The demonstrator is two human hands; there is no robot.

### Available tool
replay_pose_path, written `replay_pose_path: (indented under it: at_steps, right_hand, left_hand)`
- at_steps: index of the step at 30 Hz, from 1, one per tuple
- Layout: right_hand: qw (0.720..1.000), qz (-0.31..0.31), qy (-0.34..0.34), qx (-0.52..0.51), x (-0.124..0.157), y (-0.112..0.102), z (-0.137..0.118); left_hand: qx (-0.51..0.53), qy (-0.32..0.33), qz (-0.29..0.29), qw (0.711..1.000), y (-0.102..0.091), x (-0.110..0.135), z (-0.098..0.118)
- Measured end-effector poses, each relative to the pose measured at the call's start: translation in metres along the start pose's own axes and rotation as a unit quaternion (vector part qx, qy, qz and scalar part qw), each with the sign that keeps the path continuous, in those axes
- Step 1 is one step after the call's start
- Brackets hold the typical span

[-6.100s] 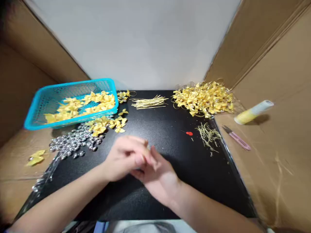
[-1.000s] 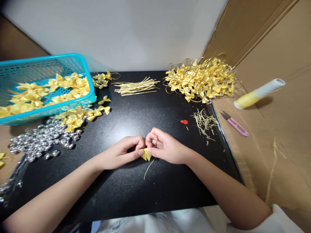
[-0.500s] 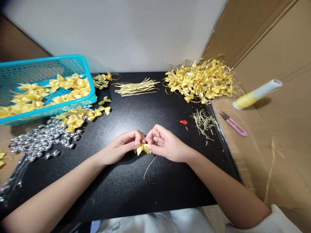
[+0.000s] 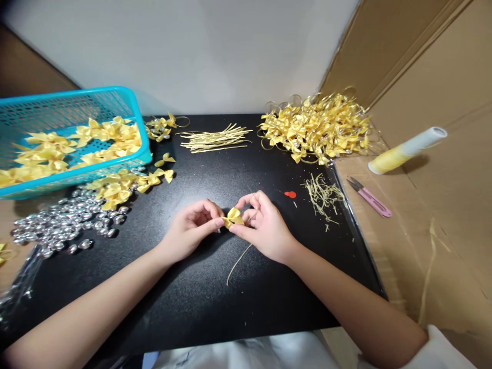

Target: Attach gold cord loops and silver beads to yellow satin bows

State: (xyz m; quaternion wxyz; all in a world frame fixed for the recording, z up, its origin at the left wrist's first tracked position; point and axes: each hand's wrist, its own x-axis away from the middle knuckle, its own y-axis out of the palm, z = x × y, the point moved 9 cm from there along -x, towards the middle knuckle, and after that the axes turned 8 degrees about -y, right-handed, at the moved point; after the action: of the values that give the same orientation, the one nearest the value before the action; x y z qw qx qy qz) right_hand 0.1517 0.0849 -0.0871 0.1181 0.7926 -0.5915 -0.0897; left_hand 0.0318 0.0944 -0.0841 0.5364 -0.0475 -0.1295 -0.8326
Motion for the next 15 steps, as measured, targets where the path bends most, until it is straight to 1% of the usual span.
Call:
replay_pose_path:
  at_steps: [4, 9, 13, 15]
  right_hand:
    - [1.0, -0.001, -0.01, 0.02, -0.001, -0.002, -0.004]
    - [0.999, 0.002, -0.02, 0.043, -0.001, -0.003, -0.007]
    - [0.996, 0.007, -0.035, 0.077, 0.001, -0.001, -0.01]
    - [0.99, 0.007, -0.065, 0.121, 0.003, 0.0, -0.015]
  left_hand:
    - [0.031, 0.001, 0.0, 1.0, -0.001, -0.001, 0.001]
    - [0.04, -0.008, 0.011, 0.999, -0.005, -0.002, -0.002]
    - [0.046, -0.014, -0.007, 0.999, -0.001, -0.001, -0.003]
    - [0.027, -0.012, -0.023, 0.999, 0.003, -0.001, -0.001]
